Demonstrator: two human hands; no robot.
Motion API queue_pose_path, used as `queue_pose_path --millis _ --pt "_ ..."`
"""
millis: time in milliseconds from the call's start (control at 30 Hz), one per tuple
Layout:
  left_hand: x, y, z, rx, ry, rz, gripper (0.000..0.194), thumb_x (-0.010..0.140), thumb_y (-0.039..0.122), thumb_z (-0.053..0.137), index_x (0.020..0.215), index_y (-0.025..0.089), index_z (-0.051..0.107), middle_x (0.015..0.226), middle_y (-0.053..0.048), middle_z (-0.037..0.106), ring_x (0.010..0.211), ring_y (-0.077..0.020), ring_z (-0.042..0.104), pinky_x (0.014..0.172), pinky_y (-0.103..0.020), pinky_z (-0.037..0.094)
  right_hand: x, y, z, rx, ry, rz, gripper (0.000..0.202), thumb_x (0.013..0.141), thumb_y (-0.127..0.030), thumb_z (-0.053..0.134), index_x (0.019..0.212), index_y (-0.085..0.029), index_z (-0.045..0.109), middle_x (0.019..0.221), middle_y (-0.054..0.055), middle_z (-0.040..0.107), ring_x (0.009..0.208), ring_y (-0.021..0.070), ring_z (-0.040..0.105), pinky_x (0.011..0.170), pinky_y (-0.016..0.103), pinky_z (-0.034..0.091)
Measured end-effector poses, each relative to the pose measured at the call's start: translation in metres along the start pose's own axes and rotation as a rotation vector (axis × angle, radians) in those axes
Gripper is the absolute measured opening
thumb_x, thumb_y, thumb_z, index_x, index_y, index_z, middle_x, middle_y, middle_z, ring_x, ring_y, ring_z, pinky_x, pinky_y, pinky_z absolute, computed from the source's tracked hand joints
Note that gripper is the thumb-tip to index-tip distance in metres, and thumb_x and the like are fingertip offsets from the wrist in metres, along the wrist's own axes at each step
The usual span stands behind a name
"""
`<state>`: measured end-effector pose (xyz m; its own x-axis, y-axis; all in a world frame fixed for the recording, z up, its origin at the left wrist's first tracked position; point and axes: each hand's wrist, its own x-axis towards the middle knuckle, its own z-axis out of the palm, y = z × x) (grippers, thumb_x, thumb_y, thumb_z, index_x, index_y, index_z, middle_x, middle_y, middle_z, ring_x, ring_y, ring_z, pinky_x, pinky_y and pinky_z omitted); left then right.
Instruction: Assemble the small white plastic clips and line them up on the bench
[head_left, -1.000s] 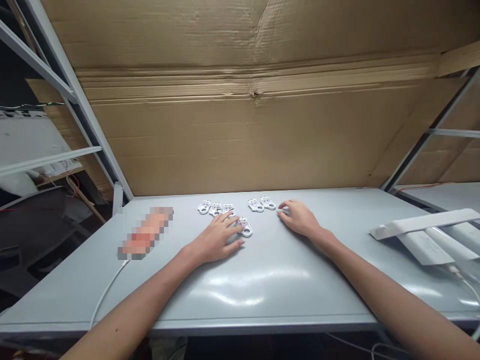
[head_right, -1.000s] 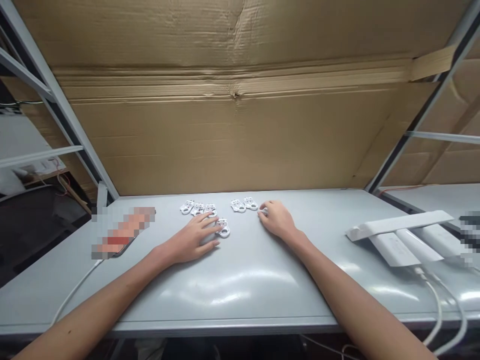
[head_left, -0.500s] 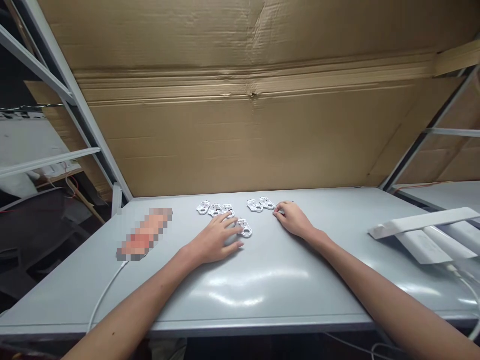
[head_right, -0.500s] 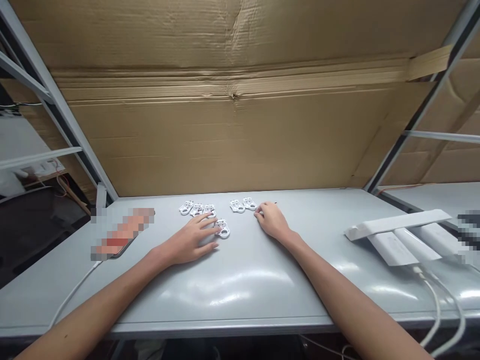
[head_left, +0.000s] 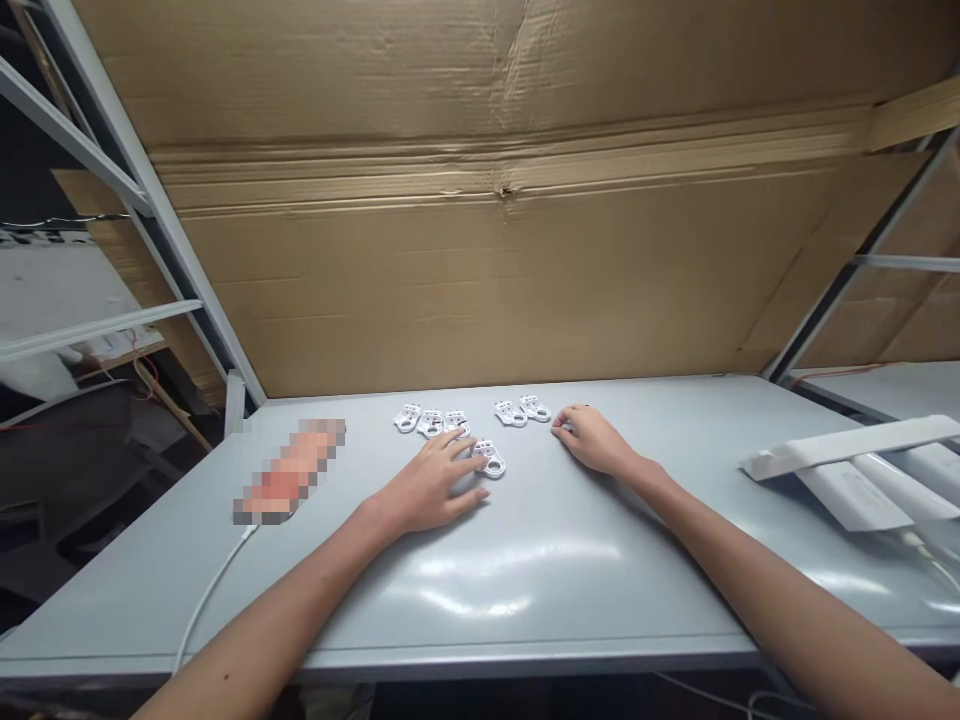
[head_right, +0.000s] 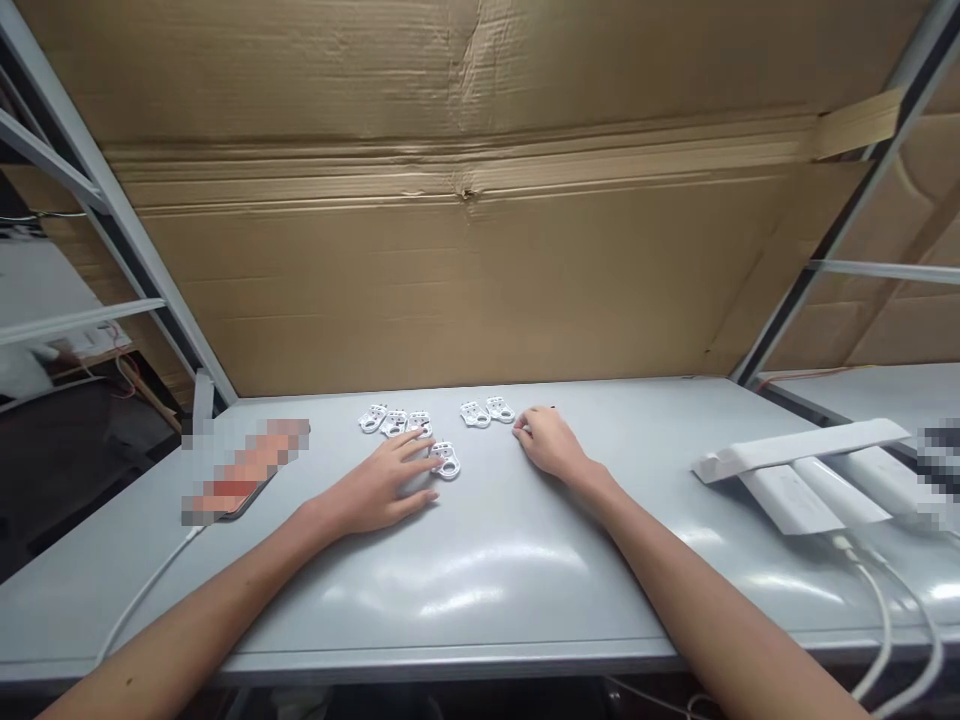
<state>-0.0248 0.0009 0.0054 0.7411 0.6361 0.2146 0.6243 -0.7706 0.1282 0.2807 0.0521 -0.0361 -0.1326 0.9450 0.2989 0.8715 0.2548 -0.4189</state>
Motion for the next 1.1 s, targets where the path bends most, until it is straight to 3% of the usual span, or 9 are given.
queue_pose_path --millis 133,300,433,567,767,933,1100 --pt "0.000 -0.001 0.001 -0.001 0.012 0.014 0.041 0.096 0.044 0.054 0.131 0.024 0.060 0.146 -0.011 0.050 0.143 -0.0344 0.033 0.115 -0.053 0.033 -0.001 -0.014 -0.004 0.144 0.036 -0.026 0.018 0.091 -0.031 0.047 0.087 -0.021 0.062 0.101 0.009 0.069 0.094 0.0253 0.063 0.084 0.040 0.049" --pt "-0.001 -0.001 0.002 0.000 -0.003 0.014 0.045 0.094 0.045 0.056 0.134 0.024 0.058 0.149 -0.012 0.047 0.143 -0.0345 0.033 0.115 -0.053 0.032 -0.007 -0.047 -0.015 0.724 -0.113 0.030 0.031 0.087 -0.049 0.060 0.090 -0.018 0.067 0.095 0.009 0.072 0.093 0.0260 0.068 0.086 0.042 0.053" --pt "-0.001 0.000 0.002 0.009 -0.032 0.008 0.047 0.093 0.046 0.057 0.135 0.024 0.058 0.150 -0.013 0.044 0.143 -0.0343 0.032 0.114 -0.053 0.033 -0.012 -0.057 -0.020 1.006 -0.229 0.105 0.038 0.082 -0.046 0.069 0.108 -0.019 0.070 0.121 0.012 0.067 0.102 0.0256 0.067 0.096 0.043 0.053" --pt "-0.001 0.000 0.001 0.022 -0.035 0.003 0.048 0.093 0.045 0.057 0.136 0.023 0.057 0.150 -0.014 0.044 0.144 -0.0330 0.032 0.115 -0.052 0.032 -0.012 -0.053 -0.020 1.118 -0.317 0.152 0.038 0.087 -0.039 0.064 0.121 -0.022 0.067 0.130 0.011 0.063 0.109 0.0241 0.065 0.102 0.042 0.051" --pt "-0.001 -0.001 0.004 0.005 -0.008 0.017 0.045 0.094 0.043 0.057 0.135 0.024 0.058 0.149 -0.014 0.046 0.141 -0.0339 0.036 0.114 -0.051 0.034 -0.012 -0.050 -0.012 1.192 -0.334 0.242 0.029 0.095 -0.032 0.053 0.115 -0.018 0.069 0.101 0.011 0.070 0.100 0.0225 0.067 0.100 0.041 0.054" --pt "-0.001 -0.003 0.005 0.001 0.004 0.033 0.044 0.095 0.042 0.056 0.134 0.023 0.058 0.148 -0.015 0.046 0.140 -0.0348 0.037 0.113 -0.052 0.035 -0.015 -0.058 -0.014 1.346 -0.341 0.469 0.017 0.094 -0.020 0.057 0.101 -0.015 0.072 0.082 0.006 0.067 0.082 0.0141 0.067 0.091 0.027 0.056" --pt "0.000 -0.002 0.004 0.012 -0.010 0.033 0.044 0.095 0.042 0.056 0.134 0.023 0.058 0.147 -0.015 0.046 0.140 -0.0346 0.037 0.113 -0.051 0.035 -0.016 -0.070 -0.018 1.426 -0.346 0.558 0.014 0.092 -0.015 0.060 0.098 -0.012 0.072 0.094 0.009 0.071 0.085 0.0135 0.068 0.087 0.021 0.057"
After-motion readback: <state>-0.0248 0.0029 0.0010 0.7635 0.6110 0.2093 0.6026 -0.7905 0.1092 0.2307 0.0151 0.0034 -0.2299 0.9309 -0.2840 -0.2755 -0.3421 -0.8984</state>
